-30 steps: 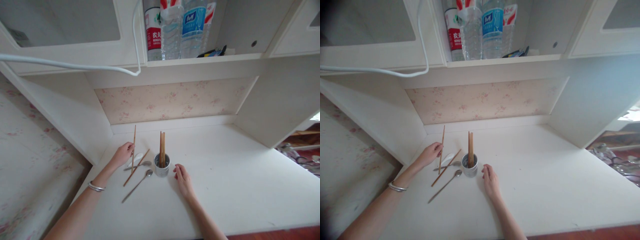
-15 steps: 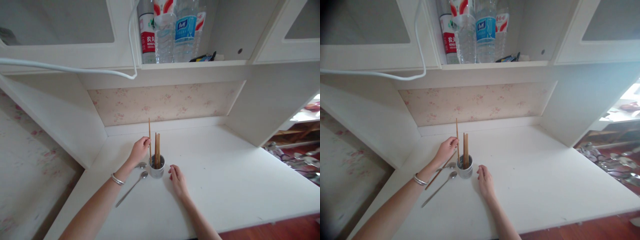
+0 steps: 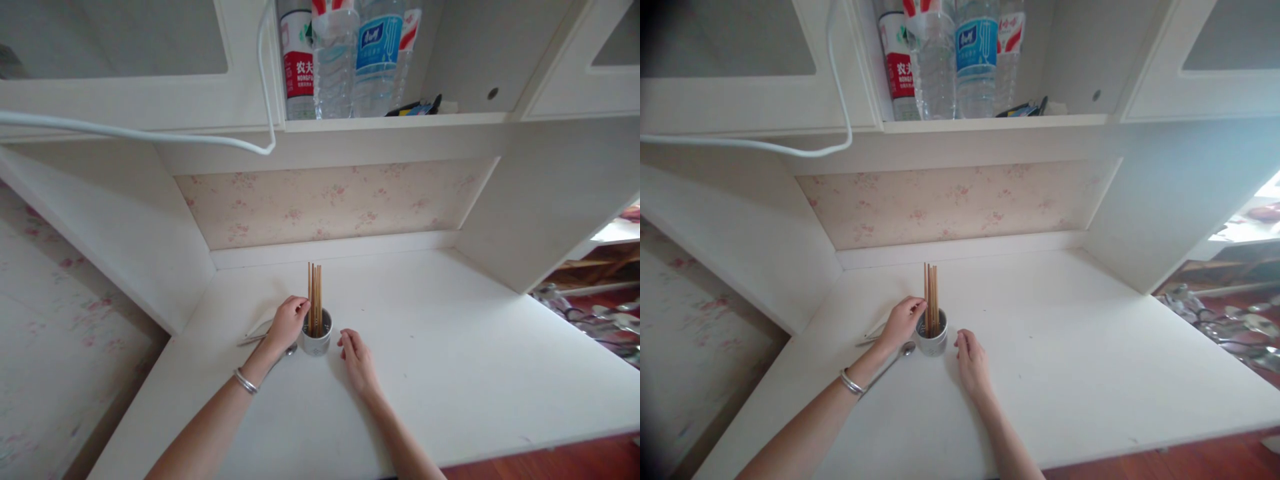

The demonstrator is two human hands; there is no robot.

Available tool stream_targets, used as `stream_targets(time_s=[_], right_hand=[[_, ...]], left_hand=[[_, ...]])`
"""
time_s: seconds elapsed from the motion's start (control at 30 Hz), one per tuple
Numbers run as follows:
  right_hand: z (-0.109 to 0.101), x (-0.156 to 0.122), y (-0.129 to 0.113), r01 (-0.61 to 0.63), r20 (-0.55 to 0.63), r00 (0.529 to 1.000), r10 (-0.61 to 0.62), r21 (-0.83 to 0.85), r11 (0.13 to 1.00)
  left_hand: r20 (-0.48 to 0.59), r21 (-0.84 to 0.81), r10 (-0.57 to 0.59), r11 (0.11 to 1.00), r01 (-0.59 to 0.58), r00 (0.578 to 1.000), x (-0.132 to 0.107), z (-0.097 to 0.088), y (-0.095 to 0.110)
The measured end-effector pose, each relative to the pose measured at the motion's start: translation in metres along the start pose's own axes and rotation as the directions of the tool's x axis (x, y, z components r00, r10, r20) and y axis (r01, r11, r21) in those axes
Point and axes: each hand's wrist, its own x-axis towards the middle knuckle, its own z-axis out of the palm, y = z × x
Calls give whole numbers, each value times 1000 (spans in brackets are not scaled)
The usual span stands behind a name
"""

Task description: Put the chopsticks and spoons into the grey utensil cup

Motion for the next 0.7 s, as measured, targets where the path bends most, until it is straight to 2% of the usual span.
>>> stream_targets(time_s=[0.3,0.47,0.53,0.6,0.7], right_hand=[[1,1,1,-19,6,1000,19,23,1000],[1,2,0,-32,-18,999,33,68,997],[1,2,-1,-42,-49,998,48,101,994],[-1,-1,-3,-58,-114,991,74,137,989],[-3,-13,-14,-72,-282,950,136,226,971]], left_hand=[[15,-76,-26,997,27,1000,-6,4,-5],[-13,-183,-118,977,113,993,-28,5,-1],[-21,-325,-223,924,204,975,-43,8,1],[-4,-502,-315,821,271,949,-59,14,3],[0,-632,-341,729,264,940,-80,29,0]])
